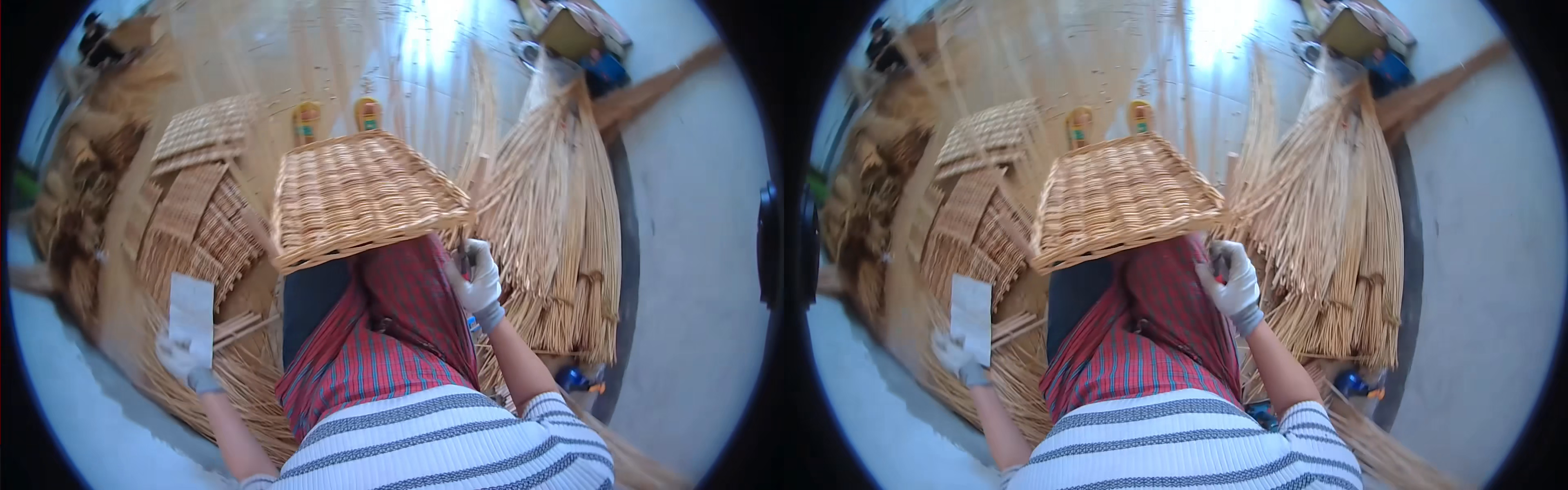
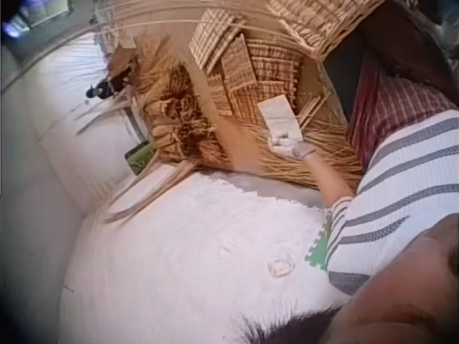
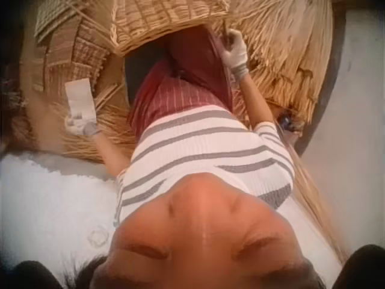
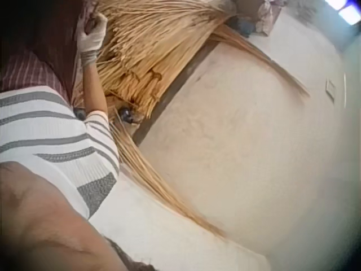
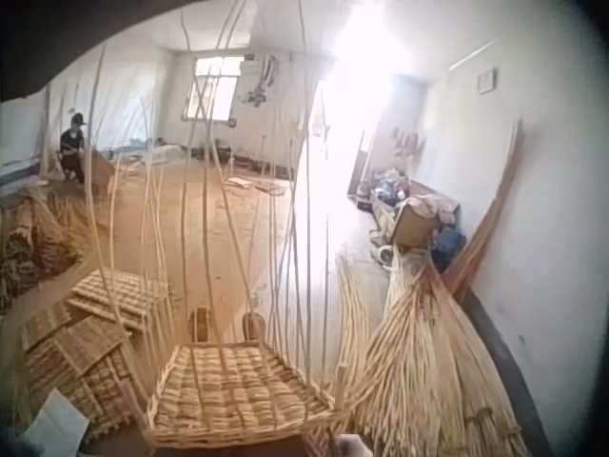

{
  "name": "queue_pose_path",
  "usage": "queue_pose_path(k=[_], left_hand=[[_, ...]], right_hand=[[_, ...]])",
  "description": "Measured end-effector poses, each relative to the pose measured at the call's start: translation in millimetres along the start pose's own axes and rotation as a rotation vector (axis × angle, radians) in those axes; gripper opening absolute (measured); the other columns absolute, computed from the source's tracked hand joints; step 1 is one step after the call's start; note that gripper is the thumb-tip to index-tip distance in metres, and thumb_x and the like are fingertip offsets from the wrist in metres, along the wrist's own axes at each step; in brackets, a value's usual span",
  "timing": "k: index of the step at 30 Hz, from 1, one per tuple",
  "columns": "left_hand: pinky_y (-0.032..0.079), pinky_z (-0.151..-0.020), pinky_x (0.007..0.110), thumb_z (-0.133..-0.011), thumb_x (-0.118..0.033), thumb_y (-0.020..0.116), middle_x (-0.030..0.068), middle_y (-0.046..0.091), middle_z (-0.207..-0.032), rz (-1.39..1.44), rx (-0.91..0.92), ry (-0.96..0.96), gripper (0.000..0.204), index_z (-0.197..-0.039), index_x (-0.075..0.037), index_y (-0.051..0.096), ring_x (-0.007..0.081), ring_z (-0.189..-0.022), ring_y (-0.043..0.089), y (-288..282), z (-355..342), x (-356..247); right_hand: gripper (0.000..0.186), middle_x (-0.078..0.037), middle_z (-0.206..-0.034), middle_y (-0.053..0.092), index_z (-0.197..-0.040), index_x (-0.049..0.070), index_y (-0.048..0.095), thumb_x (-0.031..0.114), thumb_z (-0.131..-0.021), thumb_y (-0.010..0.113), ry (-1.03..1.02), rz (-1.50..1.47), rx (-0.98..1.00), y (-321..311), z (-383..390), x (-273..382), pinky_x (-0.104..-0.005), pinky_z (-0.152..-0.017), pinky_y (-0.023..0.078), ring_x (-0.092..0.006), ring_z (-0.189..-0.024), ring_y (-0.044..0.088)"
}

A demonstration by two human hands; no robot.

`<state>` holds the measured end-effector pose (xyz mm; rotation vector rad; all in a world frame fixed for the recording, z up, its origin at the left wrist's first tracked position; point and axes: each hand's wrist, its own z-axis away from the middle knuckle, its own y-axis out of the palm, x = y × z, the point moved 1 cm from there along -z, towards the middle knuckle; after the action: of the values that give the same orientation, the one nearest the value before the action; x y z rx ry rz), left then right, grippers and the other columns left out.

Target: Weaving a wicker basket or structure using strands of straw-like material, including cutting and measuring.

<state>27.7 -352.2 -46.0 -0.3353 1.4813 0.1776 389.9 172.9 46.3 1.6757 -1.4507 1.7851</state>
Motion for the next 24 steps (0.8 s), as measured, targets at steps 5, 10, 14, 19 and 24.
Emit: queue_pose_path(k=[5, 10, 14, 19, 24], left_hand=[[0.044, -0.106, 0.038, -0.089, -0.002, 0.067, 0.0162, 0.055, -0.136, -0.644, -0.113, 0.391, 0.054, -0.141, 0.000, 0.050, 0.0286, -0.123, 0.056, -26.9, 42.6, 19.8], [0.051, -0.090, 0.032, -0.097, 0.001, 0.060, 0.0084, 0.065, -0.117, -0.213, 0.549, 0.297, 0.032, -0.129, -0.003, 0.061, 0.0191, -0.108, 0.061, 158.4, 167.2, -119.4], [0.055, -0.074, 0.027, -0.087, 0.012, 0.062, 0.0092, 0.069, -0.106, -0.117, 1.310, 0.764, 0.050, -0.134, -0.002, 0.059, 0.0113, -0.081, 0.065, 264.8, 290.3, -195.8], [0.058, -0.072, 0.031, -0.097, -0.009, 0.064, 0.0138, 0.040, -0.152, 0.055, 1.567, -0.210, 0.087, -0.162, -0.010, 0.006, 0.0149, -0.087, 0.067, 360.1, 367.9, -194.0], [0.051, -0.053, 0.024, -0.099, -0.007, 0.060, 0.0036, 0.057, -0.107, 0.114, 1.555, -0.415, 0.038, -0.135, -0.008, 0.046, 0.0098, -0.070, 0.061, 362.5, 378.0, -198.7]], right_hand=[[0.024, 0.001, -0.077, 0.060, -0.102, 0.008, 0.058, 0.026, -0.093, 0.070, 0.676, -0.424, -0.255, -8.7, 29.4, -173.3, -0.0271, -0.063, 0.049, -0.0091, -0.067, 0.056], [0.080, -0.027, -0.118, 0.069, -0.118, 0.002, 0.064, 0.070, -0.075, 0.068, 0.952, 0.564, 0.214, -9.8, 85.2, -257.4, -0.0478, -0.096, 0.052, -0.0418, -0.111, 0.067], [0.107, -0.021, -0.135, 0.063, -0.143, 0.009, 0.052, 0.077, -0.063, 0.073, 1.205, 0.643, 0.347, -4.3, 100.7, -268.9, -0.0457, -0.102, 0.050, -0.0355, -0.125, 0.061], [0.094, -0.024, -0.129, 0.065, -0.135, 0.009, 0.058, 0.071, -0.067, 0.075, 1.035, 0.414, 0.387, 7.3, 134.4, -327.4, -0.0424, -0.102, 0.049, -0.0372, -0.122, 0.062], [0.060, -0.022, -0.115, 0.072, -0.122, 0.002, 0.066, 0.047, -0.083, 0.072, 0.927, 0.267, 0.196, -7.7, 140.2, -354.5, -0.0396, -0.098, 0.051, -0.0317, -0.109, 0.069]])
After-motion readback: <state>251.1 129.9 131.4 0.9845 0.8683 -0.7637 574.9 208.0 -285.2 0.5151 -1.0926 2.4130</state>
